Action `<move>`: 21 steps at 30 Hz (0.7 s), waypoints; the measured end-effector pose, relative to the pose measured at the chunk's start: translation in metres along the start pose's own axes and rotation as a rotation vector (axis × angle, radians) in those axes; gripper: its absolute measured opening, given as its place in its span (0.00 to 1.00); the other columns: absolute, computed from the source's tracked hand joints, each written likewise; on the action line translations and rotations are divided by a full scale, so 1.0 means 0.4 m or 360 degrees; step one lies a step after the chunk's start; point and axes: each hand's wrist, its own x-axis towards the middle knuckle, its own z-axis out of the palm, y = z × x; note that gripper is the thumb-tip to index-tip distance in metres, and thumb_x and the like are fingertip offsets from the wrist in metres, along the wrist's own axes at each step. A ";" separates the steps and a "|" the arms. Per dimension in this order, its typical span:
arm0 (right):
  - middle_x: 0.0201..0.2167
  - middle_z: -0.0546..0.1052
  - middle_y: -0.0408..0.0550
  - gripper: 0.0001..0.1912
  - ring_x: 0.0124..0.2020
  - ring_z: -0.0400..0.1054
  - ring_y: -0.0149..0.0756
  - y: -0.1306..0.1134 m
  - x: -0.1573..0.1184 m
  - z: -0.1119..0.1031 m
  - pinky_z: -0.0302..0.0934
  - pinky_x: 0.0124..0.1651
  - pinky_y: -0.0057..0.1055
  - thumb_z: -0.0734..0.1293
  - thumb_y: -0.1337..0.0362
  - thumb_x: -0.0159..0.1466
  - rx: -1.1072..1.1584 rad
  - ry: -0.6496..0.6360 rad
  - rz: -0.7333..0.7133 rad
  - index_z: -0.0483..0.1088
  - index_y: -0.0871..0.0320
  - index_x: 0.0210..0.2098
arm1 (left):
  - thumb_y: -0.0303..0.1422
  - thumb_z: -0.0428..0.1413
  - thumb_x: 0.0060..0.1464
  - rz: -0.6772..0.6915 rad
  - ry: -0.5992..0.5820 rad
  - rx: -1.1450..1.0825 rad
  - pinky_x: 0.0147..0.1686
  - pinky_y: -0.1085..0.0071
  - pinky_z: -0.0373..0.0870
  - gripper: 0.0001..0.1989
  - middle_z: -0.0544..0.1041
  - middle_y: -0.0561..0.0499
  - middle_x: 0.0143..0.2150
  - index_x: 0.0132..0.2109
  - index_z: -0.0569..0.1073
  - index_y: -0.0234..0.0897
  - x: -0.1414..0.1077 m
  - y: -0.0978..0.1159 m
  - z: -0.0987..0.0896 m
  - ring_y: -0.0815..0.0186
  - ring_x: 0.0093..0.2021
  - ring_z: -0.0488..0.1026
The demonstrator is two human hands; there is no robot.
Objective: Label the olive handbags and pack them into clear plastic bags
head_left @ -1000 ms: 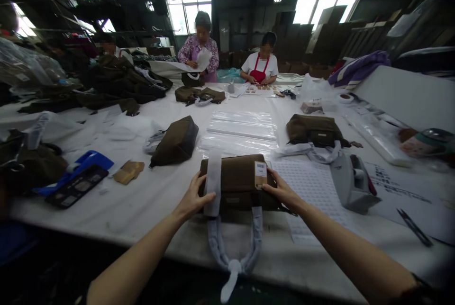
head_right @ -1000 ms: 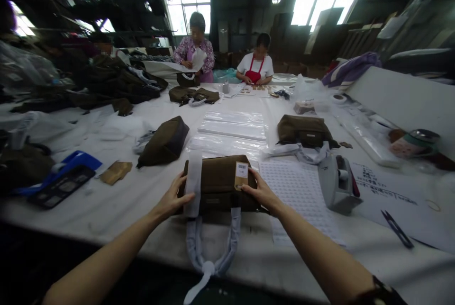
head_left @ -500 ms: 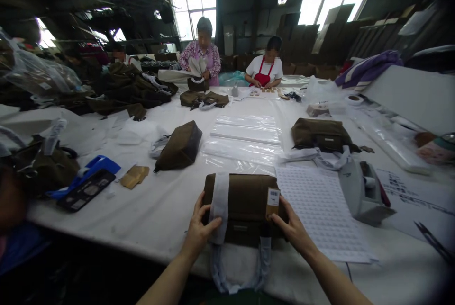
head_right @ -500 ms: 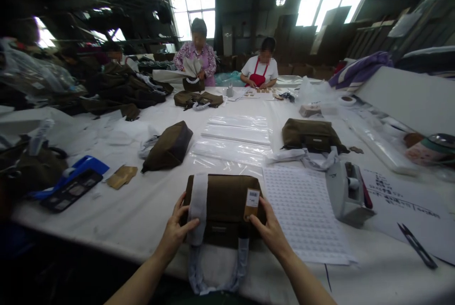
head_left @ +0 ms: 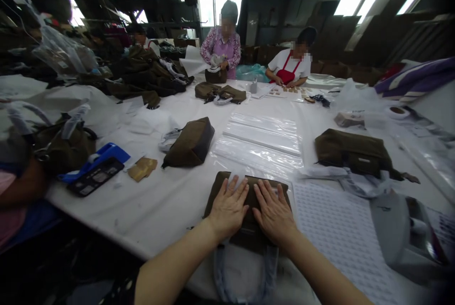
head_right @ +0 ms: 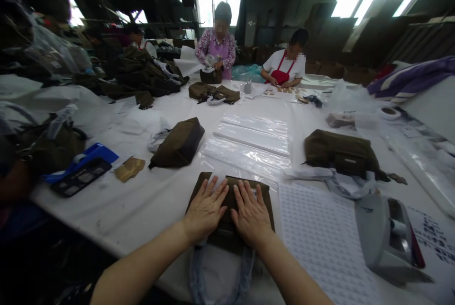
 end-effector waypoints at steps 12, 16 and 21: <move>0.60 0.59 0.55 0.27 0.62 0.49 0.44 0.032 0.038 0.076 0.39 0.63 0.45 0.56 0.58 0.62 0.0088 -0.0035 0.0037 0.57 0.62 0.59 | 0.40 0.46 0.57 0.0011 -0.0139 0.0010 0.63 0.51 0.39 0.27 0.52 0.49 0.66 0.62 0.55 0.38 0.049 -0.040 0.083 0.56 0.66 0.41; 0.56 0.65 0.56 0.25 0.56 0.56 0.47 0.074 0.103 0.048 0.44 0.58 0.43 0.56 0.52 0.64 -0.0064 0.0015 0.0273 0.61 0.59 0.56 | 0.44 0.52 0.53 -0.0297 0.0057 -0.0023 0.59 0.47 0.44 0.30 0.51 0.45 0.66 0.61 0.56 0.43 0.108 -0.078 0.056 0.49 0.63 0.48; 0.37 0.74 0.53 0.23 0.40 0.65 0.45 0.075 0.127 0.056 0.50 0.46 0.39 0.55 0.50 0.64 -0.0136 -0.0013 0.0338 0.67 0.57 0.48 | 0.44 0.51 0.55 -0.0445 0.0049 -0.0049 0.48 0.55 0.60 0.25 0.70 0.44 0.49 0.58 0.61 0.42 0.127 -0.086 0.062 0.53 0.48 0.65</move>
